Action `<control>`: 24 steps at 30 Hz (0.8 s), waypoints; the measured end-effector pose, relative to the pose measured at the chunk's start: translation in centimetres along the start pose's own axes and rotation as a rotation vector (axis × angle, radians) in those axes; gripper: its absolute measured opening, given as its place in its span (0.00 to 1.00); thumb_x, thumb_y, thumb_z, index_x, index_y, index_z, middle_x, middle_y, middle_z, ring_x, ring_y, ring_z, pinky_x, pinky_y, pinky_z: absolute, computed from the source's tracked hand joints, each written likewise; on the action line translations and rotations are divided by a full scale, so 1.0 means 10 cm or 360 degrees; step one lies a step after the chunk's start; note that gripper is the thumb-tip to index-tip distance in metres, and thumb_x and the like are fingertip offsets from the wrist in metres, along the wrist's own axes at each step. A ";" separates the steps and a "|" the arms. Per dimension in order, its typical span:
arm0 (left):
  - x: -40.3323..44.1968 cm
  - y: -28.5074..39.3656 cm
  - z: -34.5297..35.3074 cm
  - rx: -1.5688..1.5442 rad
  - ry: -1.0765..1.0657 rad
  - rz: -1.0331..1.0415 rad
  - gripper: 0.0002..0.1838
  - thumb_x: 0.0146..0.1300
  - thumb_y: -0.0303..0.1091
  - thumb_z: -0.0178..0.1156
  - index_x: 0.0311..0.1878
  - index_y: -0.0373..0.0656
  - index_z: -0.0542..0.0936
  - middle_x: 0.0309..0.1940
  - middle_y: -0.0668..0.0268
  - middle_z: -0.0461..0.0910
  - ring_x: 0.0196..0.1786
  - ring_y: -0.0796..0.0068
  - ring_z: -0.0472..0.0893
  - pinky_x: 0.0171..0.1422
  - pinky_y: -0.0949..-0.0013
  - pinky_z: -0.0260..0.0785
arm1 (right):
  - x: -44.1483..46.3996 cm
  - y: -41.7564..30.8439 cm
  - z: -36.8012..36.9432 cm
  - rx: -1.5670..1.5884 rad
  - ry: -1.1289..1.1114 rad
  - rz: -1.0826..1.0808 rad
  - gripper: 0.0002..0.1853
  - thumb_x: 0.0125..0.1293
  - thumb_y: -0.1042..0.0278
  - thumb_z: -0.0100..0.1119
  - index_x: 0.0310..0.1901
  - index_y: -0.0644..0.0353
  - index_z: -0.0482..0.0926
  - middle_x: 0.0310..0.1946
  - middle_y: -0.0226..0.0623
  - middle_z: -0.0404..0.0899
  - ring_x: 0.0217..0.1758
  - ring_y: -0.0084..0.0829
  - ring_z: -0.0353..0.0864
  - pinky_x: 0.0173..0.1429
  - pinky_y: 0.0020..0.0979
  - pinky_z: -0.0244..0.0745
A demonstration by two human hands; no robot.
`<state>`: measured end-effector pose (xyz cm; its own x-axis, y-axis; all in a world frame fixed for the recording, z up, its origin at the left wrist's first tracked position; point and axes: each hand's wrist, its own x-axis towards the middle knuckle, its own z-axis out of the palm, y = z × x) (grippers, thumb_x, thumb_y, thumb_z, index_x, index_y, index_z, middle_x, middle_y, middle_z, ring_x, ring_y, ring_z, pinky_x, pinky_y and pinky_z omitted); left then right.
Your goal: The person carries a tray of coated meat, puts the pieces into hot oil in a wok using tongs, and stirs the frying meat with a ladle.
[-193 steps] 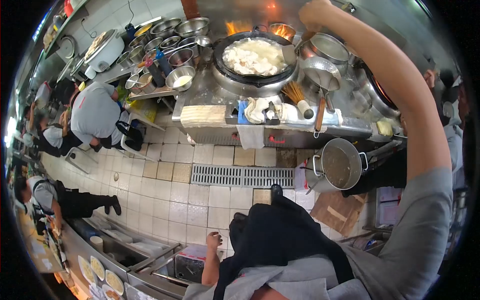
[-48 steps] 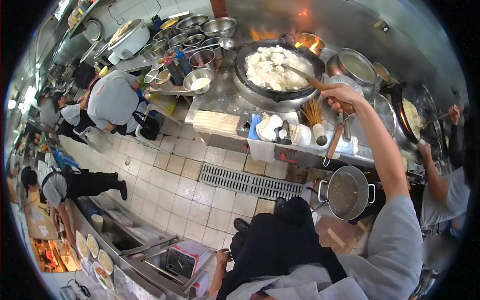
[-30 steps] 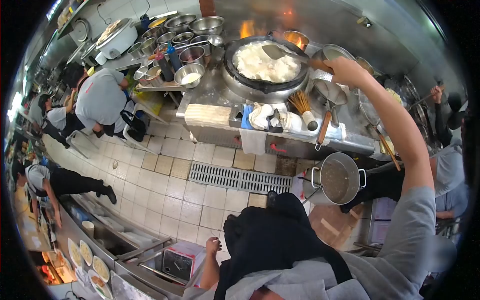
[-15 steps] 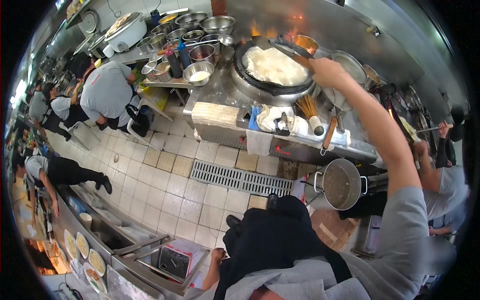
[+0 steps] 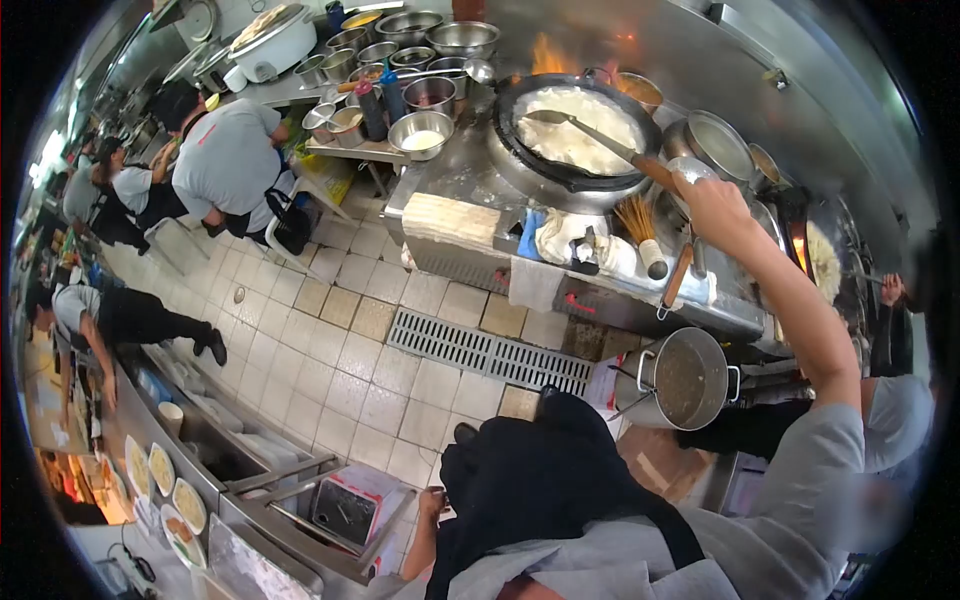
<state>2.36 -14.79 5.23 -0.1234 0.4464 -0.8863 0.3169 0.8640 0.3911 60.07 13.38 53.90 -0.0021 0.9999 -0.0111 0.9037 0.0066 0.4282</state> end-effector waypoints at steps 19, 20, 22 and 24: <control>0.58 0.41 -0.19 -0.0173 -0.0138 0.0094 0.17 0.56 0.21 0.55 0.51 0.36 0.75 0.30 0.57 0.80 0.27 0.65 0.82 0.29 0.62 0.78 | 0.19 0.42 -0.81 0.0051 -0.0209 0.0350 0.11 0.51 0.78 0.53 0.36 0.67 0.81 0.31 0.55 0.81 0.32 0.51 0.83 0.36 0.44 0.79; 0.56 0.44 -0.17 -0.0191 -0.0143 0.0075 0.17 0.56 0.21 0.54 0.51 0.36 0.75 0.30 0.57 0.80 0.27 0.65 0.82 0.29 0.62 0.78 | 0.31 0.41 -0.80 0.0122 -0.0348 0.0440 0.10 0.53 0.76 0.55 0.37 0.68 0.81 0.31 0.54 0.81 0.30 0.48 0.83 0.35 0.44 0.79; 0.64 0.31 -0.11 -0.0228 -0.0185 0.0041 0.16 0.56 0.20 0.54 0.50 0.36 0.75 0.30 0.57 0.80 0.27 0.64 0.82 0.29 0.62 0.78 | 0.60 0.40 -0.80 0.0266 -0.0625 0.0610 0.10 0.56 0.73 0.57 0.37 0.70 0.80 0.31 0.51 0.83 0.26 0.42 0.83 0.32 0.43 0.79; 0.62 0.19 -0.07 -0.0157 -0.0189 0.0062 0.17 0.57 0.19 0.54 0.51 0.35 0.74 0.30 0.57 0.80 0.27 0.64 0.82 0.29 0.61 0.78 | 0.95 0.63 -0.64 0.0410 -0.0871 0.0650 0.09 0.57 0.72 0.57 0.35 0.70 0.80 0.25 0.47 0.81 0.20 0.38 0.79 0.26 0.40 0.76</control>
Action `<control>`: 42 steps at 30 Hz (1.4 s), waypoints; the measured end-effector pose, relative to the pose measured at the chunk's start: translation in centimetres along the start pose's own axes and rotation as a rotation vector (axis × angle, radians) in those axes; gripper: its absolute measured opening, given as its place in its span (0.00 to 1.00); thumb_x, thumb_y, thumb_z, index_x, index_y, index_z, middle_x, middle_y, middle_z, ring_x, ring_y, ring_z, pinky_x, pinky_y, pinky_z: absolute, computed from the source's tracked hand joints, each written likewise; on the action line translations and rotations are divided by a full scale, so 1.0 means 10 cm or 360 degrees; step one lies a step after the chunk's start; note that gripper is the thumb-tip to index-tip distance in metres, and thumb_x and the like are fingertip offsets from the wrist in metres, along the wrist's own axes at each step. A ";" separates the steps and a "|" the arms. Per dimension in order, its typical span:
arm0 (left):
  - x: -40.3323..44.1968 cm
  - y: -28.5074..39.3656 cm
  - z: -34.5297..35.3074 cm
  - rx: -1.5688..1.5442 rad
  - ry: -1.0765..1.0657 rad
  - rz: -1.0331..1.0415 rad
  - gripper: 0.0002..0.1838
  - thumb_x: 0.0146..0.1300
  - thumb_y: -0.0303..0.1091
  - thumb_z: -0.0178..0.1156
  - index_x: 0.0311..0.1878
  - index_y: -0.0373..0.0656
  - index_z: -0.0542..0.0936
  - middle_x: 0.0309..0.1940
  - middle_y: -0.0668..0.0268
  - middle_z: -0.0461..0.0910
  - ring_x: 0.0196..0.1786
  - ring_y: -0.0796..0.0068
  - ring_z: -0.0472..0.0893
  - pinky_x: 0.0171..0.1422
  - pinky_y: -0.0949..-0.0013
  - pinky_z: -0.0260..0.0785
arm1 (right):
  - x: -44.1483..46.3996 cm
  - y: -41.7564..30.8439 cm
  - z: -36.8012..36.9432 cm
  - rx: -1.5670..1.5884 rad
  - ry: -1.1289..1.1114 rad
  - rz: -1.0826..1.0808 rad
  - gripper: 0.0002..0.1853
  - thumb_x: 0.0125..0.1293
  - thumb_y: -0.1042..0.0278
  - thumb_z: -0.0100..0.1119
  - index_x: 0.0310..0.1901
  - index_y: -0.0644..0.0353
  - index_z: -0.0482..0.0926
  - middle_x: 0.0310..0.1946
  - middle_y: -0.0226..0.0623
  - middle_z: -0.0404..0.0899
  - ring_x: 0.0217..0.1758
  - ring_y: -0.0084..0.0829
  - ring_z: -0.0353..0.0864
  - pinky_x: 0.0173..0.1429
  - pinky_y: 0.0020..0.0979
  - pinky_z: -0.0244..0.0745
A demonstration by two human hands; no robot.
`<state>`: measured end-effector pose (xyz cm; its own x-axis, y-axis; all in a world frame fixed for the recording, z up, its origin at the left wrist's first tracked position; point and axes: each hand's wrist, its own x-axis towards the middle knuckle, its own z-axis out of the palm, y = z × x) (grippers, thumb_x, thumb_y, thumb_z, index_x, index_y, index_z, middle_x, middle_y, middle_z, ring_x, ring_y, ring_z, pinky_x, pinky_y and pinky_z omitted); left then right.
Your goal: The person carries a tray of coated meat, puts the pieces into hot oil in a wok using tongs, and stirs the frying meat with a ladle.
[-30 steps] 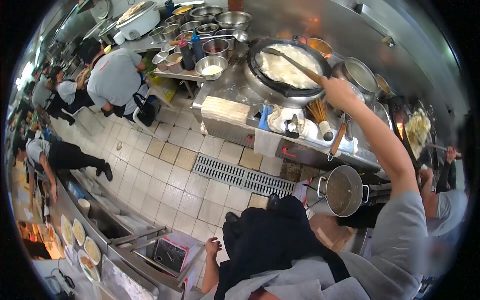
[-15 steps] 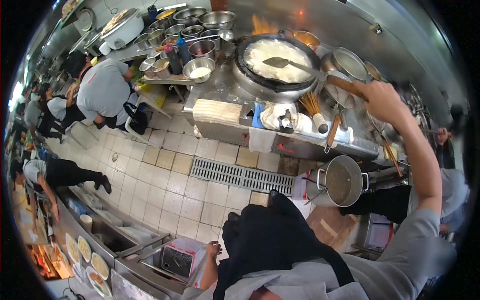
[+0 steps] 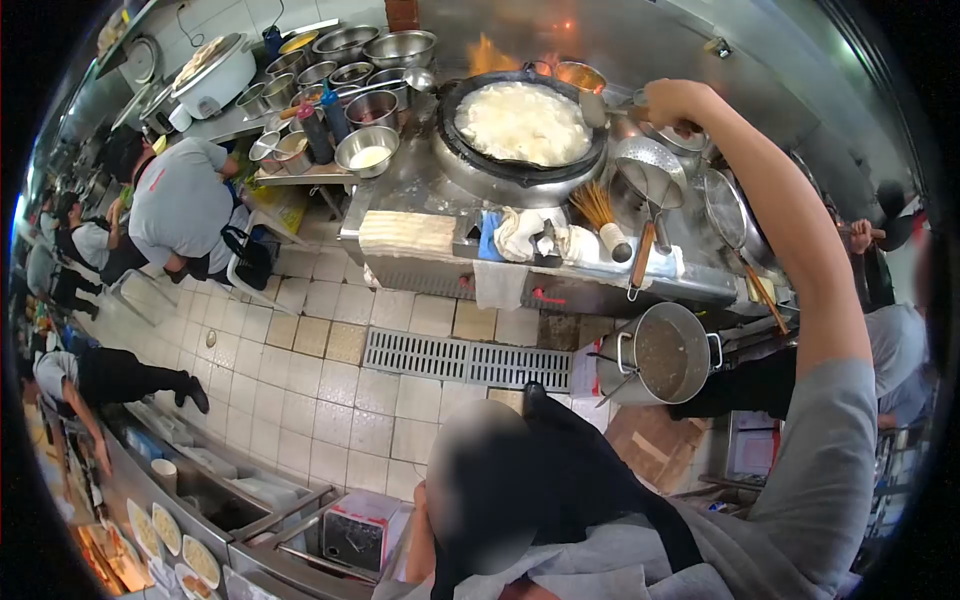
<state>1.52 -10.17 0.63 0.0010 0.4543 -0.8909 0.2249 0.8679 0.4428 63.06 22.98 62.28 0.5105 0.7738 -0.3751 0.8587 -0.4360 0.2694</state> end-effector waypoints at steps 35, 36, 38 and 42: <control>-0.81 0.22 0.55 0.0147 0.0249 -0.0053 0.18 0.57 0.21 0.56 0.53 0.34 0.76 0.30 0.55 0.81 0.28 0.64 0.83 0.30 0.63 0.80 | 1.06 -0.52 2.18 0.2605 -0.0226 -0.0362 0.11 0.62 0.68 0.60 0.25 0.64 0.73 0.16 0.31 0.72 0.12 0.21 0.70 0.12 0.25 0.61; -1.03 0.38 0.60 0.0231 0.0275 -0.0038 0.17 0.58 0.21 0.57 0.52 0.34 0.76 0.30 0.56 0.81 0.27 0.65 0.83 0.29 0.63 0.80 | 0.97 -0.46 2.07 0.2684 -0.0268 -0.0339 0.11 0.61 0.68 0.60 0.25 0.64 0.73 0.16 0.31 0.72 0.12 0.21 0.70 0.12 0.25 0.62; -1.14 0.40 0.61 0.0308 0.0317 -0.0011 0.15 0.57 0.25 0.58 0.50 0.35 0.78 0.28 0.58 0.81 0.26 0.67 0.81 0.29 0.64 0.78 | 0.77 -0.34 1.89 0.2670 -0.0281 -0.0277 0.11 0.61 0.68 0.60 0.25 0.62 0.74 0.16 0.30 0.73 0.13 0.20 0.71 0.13 0.24 0.62; -1.12 0.12 0.53 0.0280 0.0340 0.0057 0.15 0.56 0.35 0.61 0.44 0.38 0.84 0.25 0.61 0.82 0.25 0.72 0.79 0.30 0.66 0.70 | 0.39 -0.21 1.69 0.2733 -0.0366 -0.0183 0.11 0.62 0.68 0.60 0.25 0.61 0.74 0.16 0.30 0.73 0.14 0.18 0.71 0.14 0.22 0.63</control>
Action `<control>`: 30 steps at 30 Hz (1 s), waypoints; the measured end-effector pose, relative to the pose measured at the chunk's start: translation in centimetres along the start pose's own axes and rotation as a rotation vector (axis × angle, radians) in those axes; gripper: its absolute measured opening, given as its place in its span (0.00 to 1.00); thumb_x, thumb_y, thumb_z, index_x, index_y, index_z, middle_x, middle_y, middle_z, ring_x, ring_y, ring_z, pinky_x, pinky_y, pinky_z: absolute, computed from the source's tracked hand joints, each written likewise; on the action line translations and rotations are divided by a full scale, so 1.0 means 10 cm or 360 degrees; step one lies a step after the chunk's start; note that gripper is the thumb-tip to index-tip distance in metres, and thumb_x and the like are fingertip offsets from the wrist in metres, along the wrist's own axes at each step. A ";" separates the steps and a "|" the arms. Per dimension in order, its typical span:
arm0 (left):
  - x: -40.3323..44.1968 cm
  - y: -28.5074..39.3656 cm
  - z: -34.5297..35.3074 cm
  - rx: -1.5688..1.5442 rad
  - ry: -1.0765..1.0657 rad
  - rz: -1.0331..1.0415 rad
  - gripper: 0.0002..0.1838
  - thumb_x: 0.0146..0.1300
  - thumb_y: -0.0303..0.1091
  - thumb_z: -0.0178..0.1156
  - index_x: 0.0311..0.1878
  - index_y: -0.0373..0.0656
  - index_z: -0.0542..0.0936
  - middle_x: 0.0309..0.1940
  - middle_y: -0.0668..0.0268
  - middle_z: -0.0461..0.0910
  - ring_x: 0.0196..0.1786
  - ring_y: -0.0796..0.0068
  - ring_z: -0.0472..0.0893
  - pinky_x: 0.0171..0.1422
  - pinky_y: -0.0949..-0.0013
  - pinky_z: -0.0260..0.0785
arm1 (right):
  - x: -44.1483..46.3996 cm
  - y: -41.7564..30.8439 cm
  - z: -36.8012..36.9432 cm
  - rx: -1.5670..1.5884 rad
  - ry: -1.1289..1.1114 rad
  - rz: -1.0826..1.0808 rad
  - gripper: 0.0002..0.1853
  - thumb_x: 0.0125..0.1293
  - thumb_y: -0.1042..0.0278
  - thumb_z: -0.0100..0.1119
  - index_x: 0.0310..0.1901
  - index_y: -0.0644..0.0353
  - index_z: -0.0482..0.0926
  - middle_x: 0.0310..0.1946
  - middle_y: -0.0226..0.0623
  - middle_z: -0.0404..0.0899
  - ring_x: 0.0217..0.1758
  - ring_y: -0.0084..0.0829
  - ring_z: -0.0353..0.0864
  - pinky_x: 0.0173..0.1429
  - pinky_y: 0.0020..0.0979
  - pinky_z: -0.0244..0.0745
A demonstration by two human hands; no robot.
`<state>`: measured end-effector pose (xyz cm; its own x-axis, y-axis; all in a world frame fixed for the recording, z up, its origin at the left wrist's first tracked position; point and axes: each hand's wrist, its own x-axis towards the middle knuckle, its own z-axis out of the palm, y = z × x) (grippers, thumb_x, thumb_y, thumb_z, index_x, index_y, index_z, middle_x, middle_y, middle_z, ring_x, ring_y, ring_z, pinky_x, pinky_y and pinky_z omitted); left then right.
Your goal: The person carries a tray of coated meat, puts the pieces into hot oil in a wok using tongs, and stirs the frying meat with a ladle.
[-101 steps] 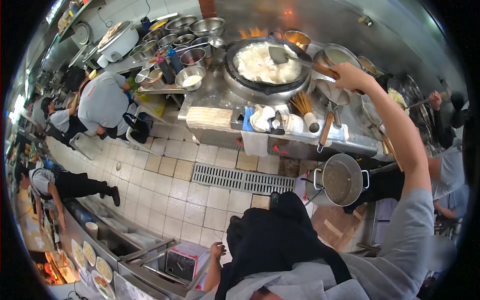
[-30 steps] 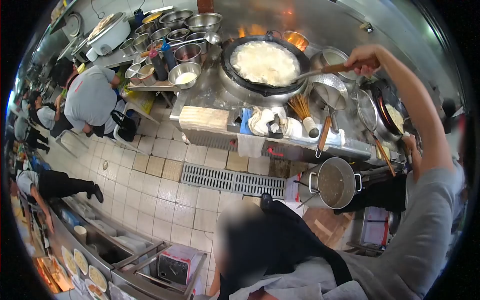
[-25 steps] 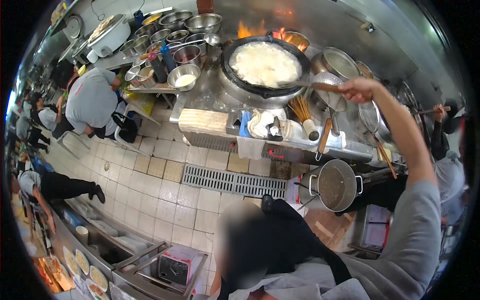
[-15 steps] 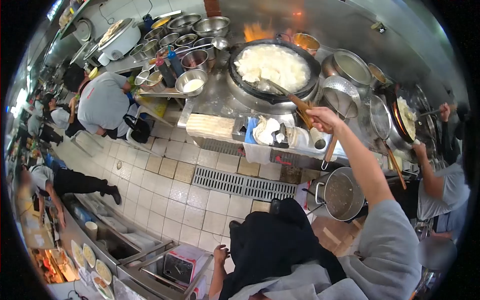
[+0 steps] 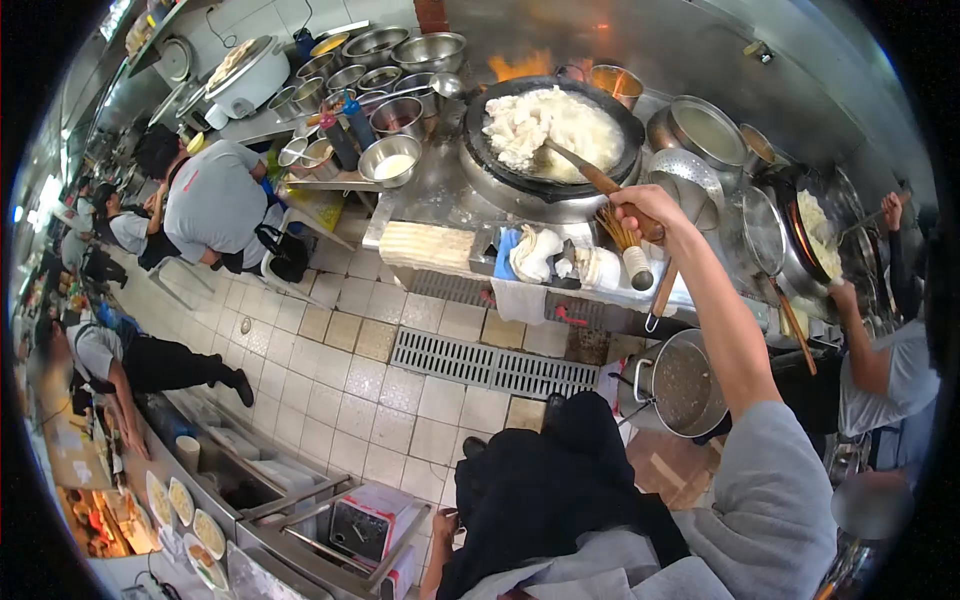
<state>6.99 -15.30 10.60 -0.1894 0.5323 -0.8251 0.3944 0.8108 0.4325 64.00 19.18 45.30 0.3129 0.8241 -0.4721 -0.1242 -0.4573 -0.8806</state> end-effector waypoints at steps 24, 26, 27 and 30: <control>0.20 -0.13 -0.29 0.0044 -0.0216 0.0063 0.15 0.61 0.21 0.52 0.52 0.36 0.74 0.29 0.58 0.80 0.25 0.67 0.81 0.28 0.62 0.79 | -1.05 -0.62 -0.11 -0.2211 0.0425 -0.0690 0.13 0.51 0.71 0.57 0.37 0.69 0.78 0.30 0.57 0.80 0.37 0.54 0.80 0.43 0.45 0.73; 0.24 -0.12 -0.28 0.0049 -0.0210 0.0062 0.16 0.60 0.21 0.52 0.52 0.36 0.74 0.30 0.57 0.80 0.26 0.67 0.81 0.28 0.62 0.79 | -1.26 -0.76 -0.10 -0.2246 0.0509 -0.0669 0.12 0.52 0.72 0.54 0.37 0.68 0.78 0.33 0.56 0.80 0.39 0.55 0.80 0.45 0.46 0.73; 0.26 -0.12 -0.27 0.0048 -0.0206 0.0061 0.16 0.60 0.21 0.52 0.52 0.36 0.74 0.30 0.57 0.80 0.26 0.66 0.81 0.28 0.62 0.79 | -1.25 -0.76 -0.17 -0.2277 0.0549 -0.0682 0.12 0.52 0.72 0.54 0.38 0.68 0.78 0.34 0.56 0.80 0.40 0.55 0.80 0.46 0.46 0.73; 0.76 -0.45 -0.18 -0.0218 -0.0255 -0.0046 0.16 0.59 0.20 0.53 0.52 0.36 0.75 0.30 0.57 0.81 0.26 0.66 0.82 0.28 0.63 0.79 | -1.18 -0.82 -0.38 -0.2379 0.0658 -0.0655 0.13 0.52 0.73 0.53 0.39 0.69 0.79 0.39 0.58 0.80 0.44 0.55 0.80 0.49 0.46 0.75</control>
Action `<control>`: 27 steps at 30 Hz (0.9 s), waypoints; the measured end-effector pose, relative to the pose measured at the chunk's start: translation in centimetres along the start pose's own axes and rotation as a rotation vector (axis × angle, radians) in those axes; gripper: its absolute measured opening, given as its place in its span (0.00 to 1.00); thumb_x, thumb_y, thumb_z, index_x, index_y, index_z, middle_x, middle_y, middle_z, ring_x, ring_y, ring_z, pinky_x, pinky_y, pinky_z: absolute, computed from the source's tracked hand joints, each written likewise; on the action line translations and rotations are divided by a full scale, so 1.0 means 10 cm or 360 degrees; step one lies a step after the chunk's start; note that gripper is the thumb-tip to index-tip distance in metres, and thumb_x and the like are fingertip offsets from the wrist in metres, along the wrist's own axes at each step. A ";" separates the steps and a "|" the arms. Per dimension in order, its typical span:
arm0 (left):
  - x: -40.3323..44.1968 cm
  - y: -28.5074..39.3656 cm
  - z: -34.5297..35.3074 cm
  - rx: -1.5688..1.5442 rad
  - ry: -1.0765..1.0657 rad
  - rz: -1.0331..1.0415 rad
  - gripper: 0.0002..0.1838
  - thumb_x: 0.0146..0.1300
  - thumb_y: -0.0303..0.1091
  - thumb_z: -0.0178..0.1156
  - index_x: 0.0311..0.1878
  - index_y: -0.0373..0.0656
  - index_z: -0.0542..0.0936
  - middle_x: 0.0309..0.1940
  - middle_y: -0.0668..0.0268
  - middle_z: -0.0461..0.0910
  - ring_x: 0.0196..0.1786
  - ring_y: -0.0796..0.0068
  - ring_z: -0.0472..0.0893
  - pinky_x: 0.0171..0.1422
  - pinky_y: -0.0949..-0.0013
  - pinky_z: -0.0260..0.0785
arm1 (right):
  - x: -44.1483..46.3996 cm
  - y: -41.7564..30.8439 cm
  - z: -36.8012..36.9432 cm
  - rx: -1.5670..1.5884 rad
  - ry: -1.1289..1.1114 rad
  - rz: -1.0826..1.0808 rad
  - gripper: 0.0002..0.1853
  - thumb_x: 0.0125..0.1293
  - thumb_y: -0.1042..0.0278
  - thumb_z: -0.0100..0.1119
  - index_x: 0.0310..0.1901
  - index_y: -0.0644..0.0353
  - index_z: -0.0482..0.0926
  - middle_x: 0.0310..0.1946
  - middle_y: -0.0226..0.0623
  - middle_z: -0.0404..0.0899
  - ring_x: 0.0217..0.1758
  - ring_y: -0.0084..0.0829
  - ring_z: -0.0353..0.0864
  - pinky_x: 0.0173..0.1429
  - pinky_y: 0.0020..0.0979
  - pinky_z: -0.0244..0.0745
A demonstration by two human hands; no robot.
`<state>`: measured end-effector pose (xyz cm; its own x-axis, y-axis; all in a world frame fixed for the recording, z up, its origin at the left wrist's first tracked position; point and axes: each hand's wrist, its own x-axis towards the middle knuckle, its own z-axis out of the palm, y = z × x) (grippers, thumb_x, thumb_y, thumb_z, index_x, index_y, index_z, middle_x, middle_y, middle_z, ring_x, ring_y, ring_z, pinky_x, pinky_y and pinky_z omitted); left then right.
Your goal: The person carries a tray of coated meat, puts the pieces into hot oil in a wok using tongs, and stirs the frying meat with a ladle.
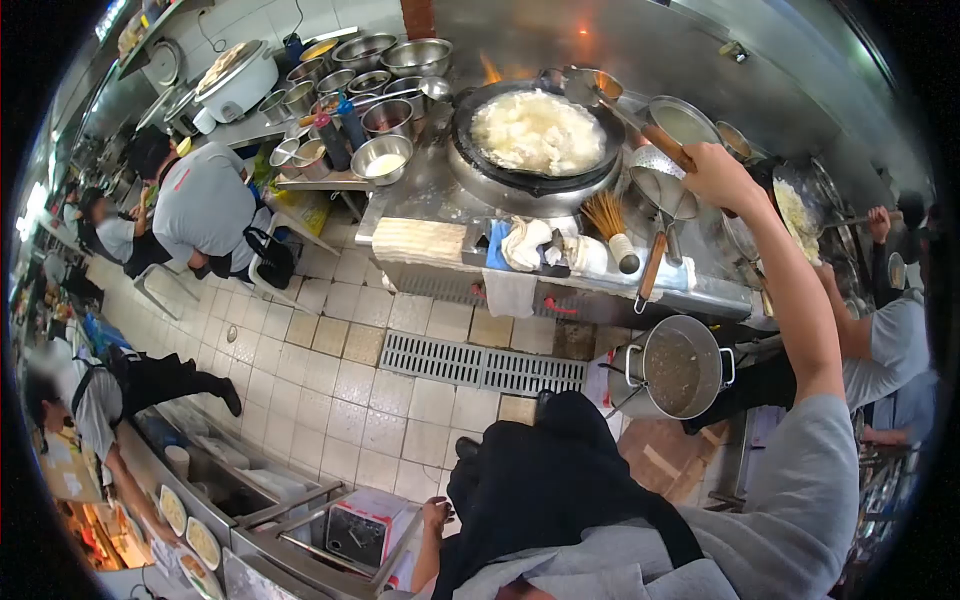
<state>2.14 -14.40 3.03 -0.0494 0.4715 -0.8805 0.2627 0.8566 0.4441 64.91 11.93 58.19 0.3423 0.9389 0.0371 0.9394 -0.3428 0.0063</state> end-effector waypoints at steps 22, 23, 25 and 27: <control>-0.73 0.50 0.78 0.0304 0.0077 -0.0002 0.18 0.59 0.21 0.53 0.54 0.35 0.75 0.29 0.57 0.81 0.26 0.67 0.82 0.28 0.64 0.79 | 1.09 1.49 0.94 0.1495 -0.0798 0.0449 0.08 0.61 0.68 0.61 0.37 0.64 0.77 0.18 0.31 0.74 0.11 0.20 0.70 0.12 0.26 0.64; -0.74 0.44 0.83 0.0223 0.0096 0.0004 0.18 0.59 0.22 0.53 0.53 0.35 0.75 0.29 0.57 0.81 0.26 0.68 0.82 0.27 0.64 0.79 | 1.13 1.55 1.01 0.1579 -0.0828 0.0456 0.08 0.61 0.68 0.61 0.38 0.64 0.77 0.19 0.31 0.75 0.11 0.20 0.70 0.13 0.26 0.64; -0.73 0.33 0.88 0.0154 0.0114 -0.0031 0.17 0.59 0.22 0.53 0.53 0.35 0.76 0.27 0.58 0.80 0.24 0.69 0.80 0.26 0.65 0.78 | 1.23 1.62 1.10 0.1633 -0.0884 0.0487 0.10 0.62 0.69 0.60 0.43 0.63 0.76 0.19 0.30 0.75 0.12 0.19 0.70 0.14 0.25 0.64; -0.80 0.37 0.94 0.0066 0.0127 -0.0060 0.17 0.59 0.22 0.53 0.52 0.35 0.76 0.26 0.58 0.80 0.23 0.69 0.80 0.26 0.66 0.78 | 1.31 1.65 1.17 0.1668 -0.0913 0.0520 0.11 0.62 0.68 0.61 0.44 0.62 0.77 0.19 0.29 0.74 0.12 0.19 0.70 0.14 0.25 0.64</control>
<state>12.58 -16.95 10.13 -0.1358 0.4559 -0.8796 0.2988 0.8653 0.4024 85.11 18.98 47.05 0.2740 0.7835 -0.5577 0.2800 -0.6197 -0.7332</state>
